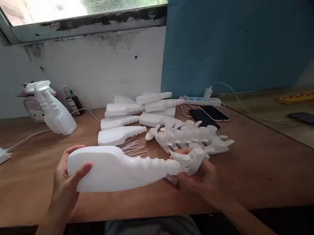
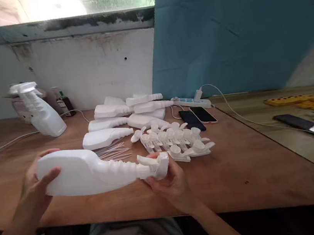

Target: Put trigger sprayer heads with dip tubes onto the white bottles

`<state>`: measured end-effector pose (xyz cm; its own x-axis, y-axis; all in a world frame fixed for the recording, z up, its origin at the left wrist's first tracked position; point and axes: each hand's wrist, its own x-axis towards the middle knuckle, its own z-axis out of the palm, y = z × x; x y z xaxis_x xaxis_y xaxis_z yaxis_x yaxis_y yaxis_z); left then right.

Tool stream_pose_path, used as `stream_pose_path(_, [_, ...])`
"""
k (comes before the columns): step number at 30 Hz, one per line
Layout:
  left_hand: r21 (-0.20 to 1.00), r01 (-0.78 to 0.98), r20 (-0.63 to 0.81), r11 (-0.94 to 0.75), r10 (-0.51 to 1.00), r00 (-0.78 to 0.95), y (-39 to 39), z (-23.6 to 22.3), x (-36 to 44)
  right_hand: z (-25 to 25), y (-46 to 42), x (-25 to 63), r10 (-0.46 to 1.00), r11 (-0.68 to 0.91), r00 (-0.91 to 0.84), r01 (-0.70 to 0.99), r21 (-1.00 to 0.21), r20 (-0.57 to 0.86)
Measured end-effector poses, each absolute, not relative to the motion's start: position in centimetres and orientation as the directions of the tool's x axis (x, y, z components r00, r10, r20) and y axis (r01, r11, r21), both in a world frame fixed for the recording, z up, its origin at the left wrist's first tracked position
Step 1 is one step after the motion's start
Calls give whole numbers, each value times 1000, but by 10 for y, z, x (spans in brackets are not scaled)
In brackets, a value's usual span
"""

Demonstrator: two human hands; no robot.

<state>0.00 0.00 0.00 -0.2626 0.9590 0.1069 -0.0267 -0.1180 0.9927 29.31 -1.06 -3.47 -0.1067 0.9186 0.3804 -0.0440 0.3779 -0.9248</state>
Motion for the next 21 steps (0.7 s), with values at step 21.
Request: stream_pose_path(21, [943,-279,-232,180,958,-168,3,-45,23,-33,-14,299,916,368,-168,-13,-930,364])
